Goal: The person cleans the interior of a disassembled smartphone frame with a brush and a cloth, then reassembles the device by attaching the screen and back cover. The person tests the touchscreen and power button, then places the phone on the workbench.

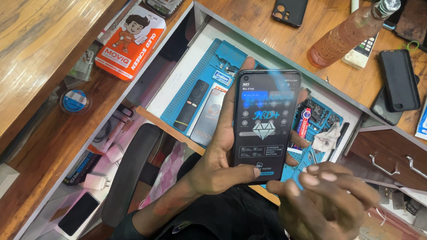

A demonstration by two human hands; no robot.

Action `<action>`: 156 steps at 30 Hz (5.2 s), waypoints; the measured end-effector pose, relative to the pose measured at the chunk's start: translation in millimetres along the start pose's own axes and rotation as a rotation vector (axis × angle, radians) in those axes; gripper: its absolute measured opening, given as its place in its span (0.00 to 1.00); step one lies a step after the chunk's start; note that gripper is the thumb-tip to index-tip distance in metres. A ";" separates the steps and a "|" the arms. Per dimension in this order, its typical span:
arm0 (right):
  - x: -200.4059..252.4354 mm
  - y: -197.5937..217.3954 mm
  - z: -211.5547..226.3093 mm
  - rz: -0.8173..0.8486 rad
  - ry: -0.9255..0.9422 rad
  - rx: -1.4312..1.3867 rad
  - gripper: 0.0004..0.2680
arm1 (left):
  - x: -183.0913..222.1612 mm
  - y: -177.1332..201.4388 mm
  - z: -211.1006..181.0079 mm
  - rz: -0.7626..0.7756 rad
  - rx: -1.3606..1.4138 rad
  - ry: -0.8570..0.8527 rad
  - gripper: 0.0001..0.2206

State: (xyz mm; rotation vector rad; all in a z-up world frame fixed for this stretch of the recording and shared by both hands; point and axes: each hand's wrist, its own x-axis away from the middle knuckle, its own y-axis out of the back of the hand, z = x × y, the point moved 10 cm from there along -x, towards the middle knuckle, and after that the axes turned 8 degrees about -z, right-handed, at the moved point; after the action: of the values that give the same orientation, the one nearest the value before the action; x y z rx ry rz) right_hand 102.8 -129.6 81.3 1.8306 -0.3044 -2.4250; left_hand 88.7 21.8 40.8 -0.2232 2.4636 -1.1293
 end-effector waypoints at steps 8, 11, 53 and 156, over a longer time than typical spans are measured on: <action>2.6 0.4 -18.1 -0.010 -0.092 -0.051 0.13 | -0.9 0.6 -0.3 -0.017 0.004 0.017 0.54; 2.3 -7.9 -29.7 -0.005 -0.151 -0.116 0.24 | -1.1 1.0 -1.1 -0.025 0.011 0.027 0.55; 26.6 -50.8 -63.5 0.285 -0.437 -0.185 0.32 | -7.5 24.8 8.0 -0.245 0.192 0.069 0.43; 179.7 68.4 -297.7 0.214 -0.939 0.548 0.12 | 9.0 177.3 192.8 -0.607 -0.694 0.489 0.25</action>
State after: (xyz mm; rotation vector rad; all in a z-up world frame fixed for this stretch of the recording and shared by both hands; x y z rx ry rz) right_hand 334.8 -261.8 -151.8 0.5212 -1.2326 -3.0231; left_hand 169.7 3.3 -207.8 -1.0641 3.2793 -0.4881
